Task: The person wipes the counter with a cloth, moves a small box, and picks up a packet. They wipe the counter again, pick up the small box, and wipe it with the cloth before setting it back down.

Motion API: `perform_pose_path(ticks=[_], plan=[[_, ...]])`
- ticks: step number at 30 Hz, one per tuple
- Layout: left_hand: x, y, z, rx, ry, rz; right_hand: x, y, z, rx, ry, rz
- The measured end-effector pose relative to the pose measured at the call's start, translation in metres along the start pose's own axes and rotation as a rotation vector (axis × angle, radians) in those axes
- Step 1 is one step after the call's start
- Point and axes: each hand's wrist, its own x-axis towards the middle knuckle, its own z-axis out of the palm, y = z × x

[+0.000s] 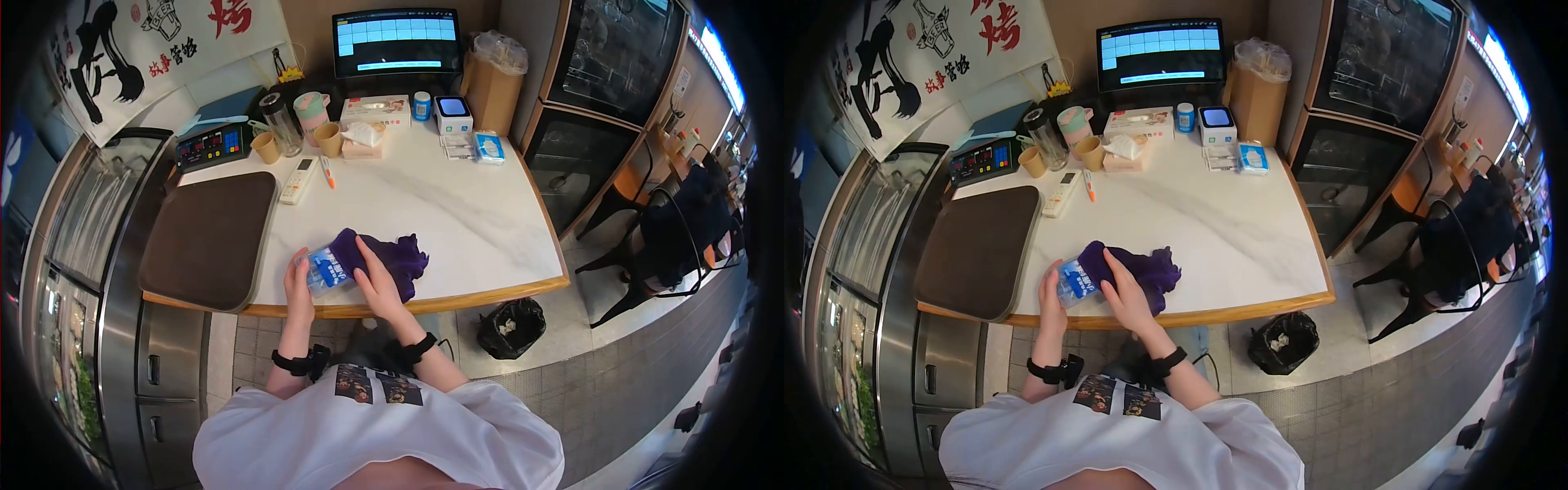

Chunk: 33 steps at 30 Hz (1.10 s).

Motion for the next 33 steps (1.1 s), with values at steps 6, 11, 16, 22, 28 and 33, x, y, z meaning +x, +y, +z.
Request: perform_pose_path(ticks=[6,11,16,22,28,33], plan=[[-0.008,0.034,0.014,0.224,-0.291,0.042,0.0,0.034,0.002,0.448,0.06,-0.031],[-0.02,0.032,0.034,0.233,-0.471,0.088,-0.002,0.018,-0.019,1.241,-0.001,0.418],[-0.023,0.023,0.03,0.24,-0.424,0.127,-0.004,0.035,-0.012,1.141,0.109,0.506],[-0.013,0.012,0.024,0.175,-0.178,0.204,-0.001,0.048,0.0,0.731,0.105,0.345],[-0.022,0.009,0.041,0.422,-0.166,0.511,0.001,0.029,-0.011,1.247,0.249,0.59],[-0.016,-0.014,0.049,0.504,-0.514,0.802,-0.008,0.052,-0.029,1.536,0.196,0.291]])
